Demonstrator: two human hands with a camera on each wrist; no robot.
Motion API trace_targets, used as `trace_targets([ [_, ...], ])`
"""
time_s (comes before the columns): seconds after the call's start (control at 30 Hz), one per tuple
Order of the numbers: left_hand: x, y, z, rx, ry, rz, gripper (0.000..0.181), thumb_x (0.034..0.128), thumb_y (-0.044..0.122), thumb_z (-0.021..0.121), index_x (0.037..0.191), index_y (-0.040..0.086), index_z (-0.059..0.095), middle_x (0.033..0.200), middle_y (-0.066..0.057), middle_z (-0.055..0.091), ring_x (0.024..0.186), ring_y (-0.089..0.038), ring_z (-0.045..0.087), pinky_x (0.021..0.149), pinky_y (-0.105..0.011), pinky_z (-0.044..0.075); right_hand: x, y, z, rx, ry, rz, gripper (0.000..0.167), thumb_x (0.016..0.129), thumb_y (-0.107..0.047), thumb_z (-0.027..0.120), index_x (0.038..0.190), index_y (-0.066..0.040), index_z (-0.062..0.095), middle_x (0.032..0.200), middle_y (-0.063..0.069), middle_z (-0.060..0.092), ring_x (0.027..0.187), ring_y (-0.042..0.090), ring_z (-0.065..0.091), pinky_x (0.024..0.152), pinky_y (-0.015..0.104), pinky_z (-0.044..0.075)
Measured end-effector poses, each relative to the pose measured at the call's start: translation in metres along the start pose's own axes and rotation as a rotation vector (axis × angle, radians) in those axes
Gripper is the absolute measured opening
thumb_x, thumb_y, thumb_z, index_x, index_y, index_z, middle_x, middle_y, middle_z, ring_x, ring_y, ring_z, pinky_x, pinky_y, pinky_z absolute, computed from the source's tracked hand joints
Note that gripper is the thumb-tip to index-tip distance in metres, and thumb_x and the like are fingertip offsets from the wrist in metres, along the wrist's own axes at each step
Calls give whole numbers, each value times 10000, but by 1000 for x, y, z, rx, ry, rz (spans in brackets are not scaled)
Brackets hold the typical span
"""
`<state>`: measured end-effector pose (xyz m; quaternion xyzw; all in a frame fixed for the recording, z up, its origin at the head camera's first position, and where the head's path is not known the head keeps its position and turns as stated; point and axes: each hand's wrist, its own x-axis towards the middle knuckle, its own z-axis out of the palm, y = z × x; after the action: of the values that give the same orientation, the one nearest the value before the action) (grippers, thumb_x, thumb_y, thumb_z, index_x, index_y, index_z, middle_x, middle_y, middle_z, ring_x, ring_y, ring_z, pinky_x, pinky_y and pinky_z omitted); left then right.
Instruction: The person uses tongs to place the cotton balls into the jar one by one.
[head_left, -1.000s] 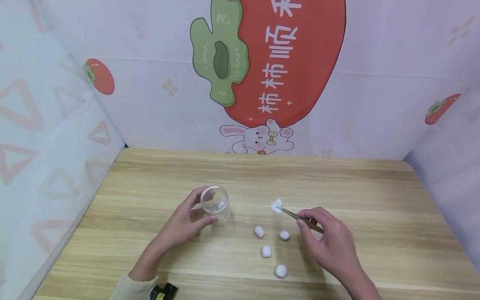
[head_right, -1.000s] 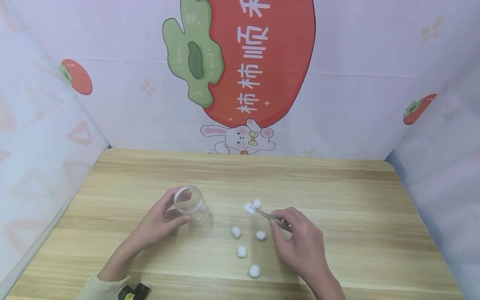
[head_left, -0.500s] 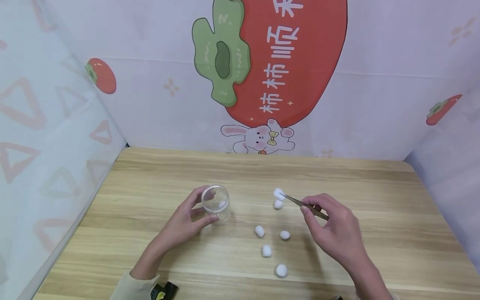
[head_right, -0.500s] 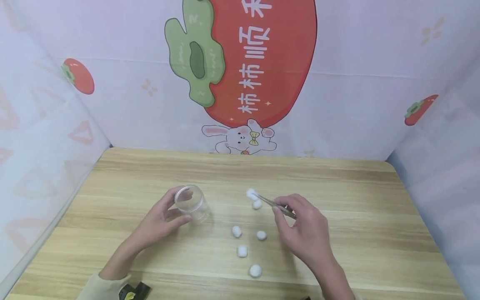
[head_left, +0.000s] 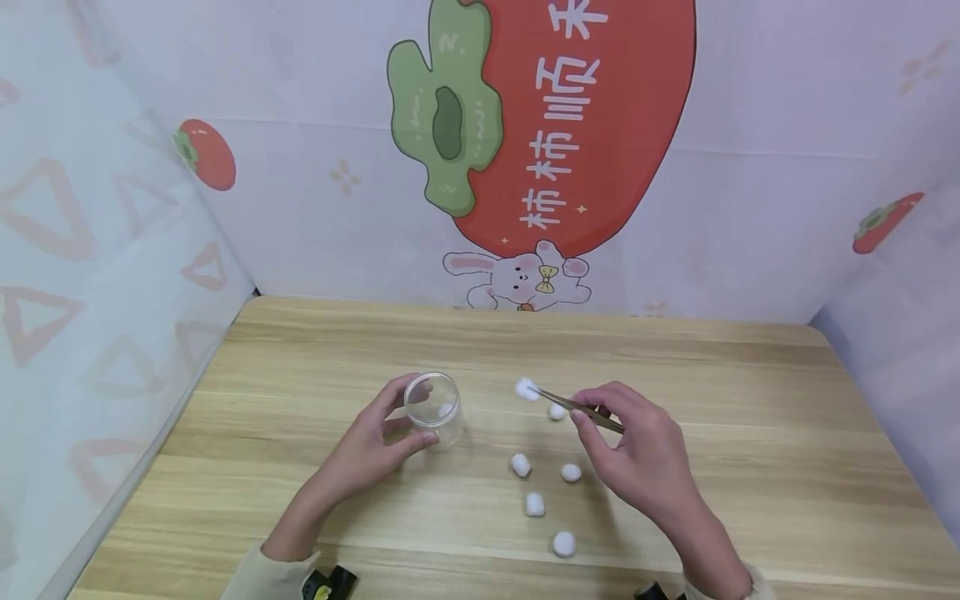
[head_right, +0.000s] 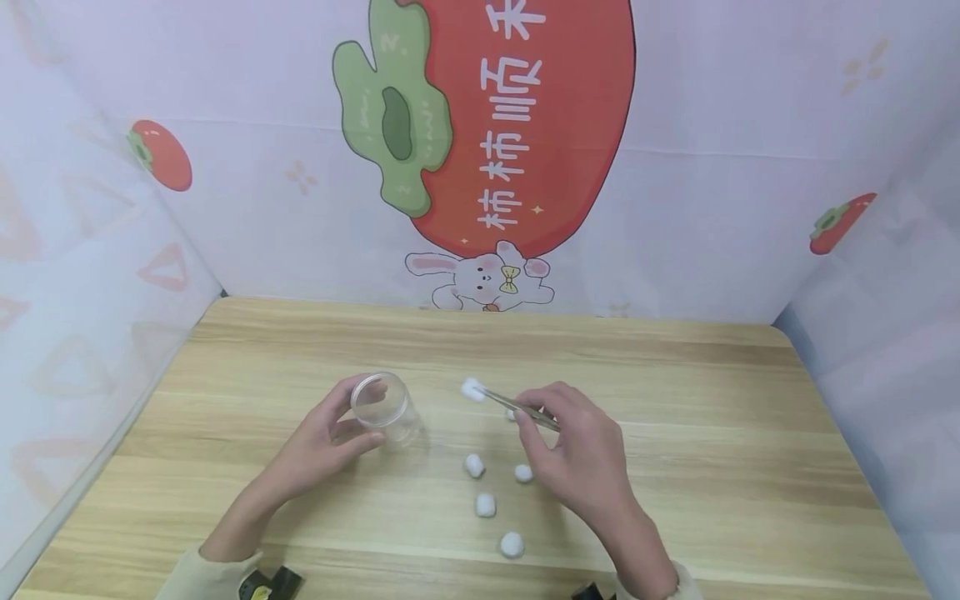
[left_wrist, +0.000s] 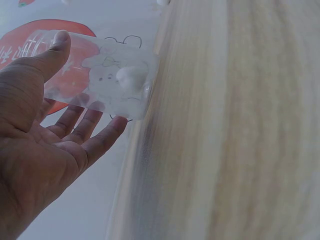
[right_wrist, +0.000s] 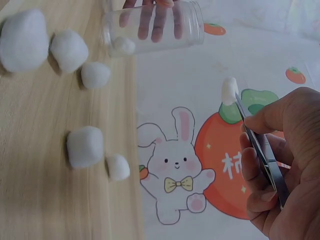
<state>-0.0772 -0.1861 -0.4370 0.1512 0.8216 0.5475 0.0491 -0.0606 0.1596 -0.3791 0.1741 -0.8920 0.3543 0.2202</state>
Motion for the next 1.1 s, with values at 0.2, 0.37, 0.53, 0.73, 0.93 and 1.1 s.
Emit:
trace_targets([
  [0.2,0,0,0,-1,3,14,751,889,230,872,1524,236,470,1525,-89,588,1462,-334,545,1127,-460,588,3,-6,7,14,-10,-11,223,842,-26,831,966,-206,790,889,-162,738,799,23,665,668,175,561],
  [0.37,-1,0,-1,-3,1,20,750,890,225,871,1524,227,471,1525,-106,583,1461,-346,542,1124,-458,589,5,-11,12,26,-26,-3,205,848,-46,830,969,-207,789,886,-158,732,802,24,653,592,172,527],
  [0.53,0,1,-1,-3,5,13,755,892,227,870,1531,217,468,1528,-98,582,1464,-328,540,1127,-452,589,8,-15,16,46,-34,-1,194,854,-56,827,975,-203,788,896,-139,736,806,39,654,528,157,492],
  [0.73,0,0,-1,-10,4,5,756,891,228,871,1530,221,468,1526,-93,587,1462,-311,543,1131,-453,587,10,-18,21,41,-43,-11,182,862,-63,824,974,-201,788,898,-140,740,815,28,659,628,236,569],
  [0.93,0,-1,0,-2,-1,17,763,895,230,867,1538,187,459,1538,-114,579,1463,-341,541,1128,-459,586,11,-20,27,38,-49,-20,163,864,-78,820,968,-200,787,894,-136,736,816,17,644,661,234,571],
  [1.1,0,-2,0,1,0,18,760,895,224,867,1536,175,460,1536,-118,580,1459,-339,544,1123,-453,591,12,-23,30,49,-66,-18,149,873,-93,816,972,-201,789,909,-129,746,822,43,664,669,240,579],
])
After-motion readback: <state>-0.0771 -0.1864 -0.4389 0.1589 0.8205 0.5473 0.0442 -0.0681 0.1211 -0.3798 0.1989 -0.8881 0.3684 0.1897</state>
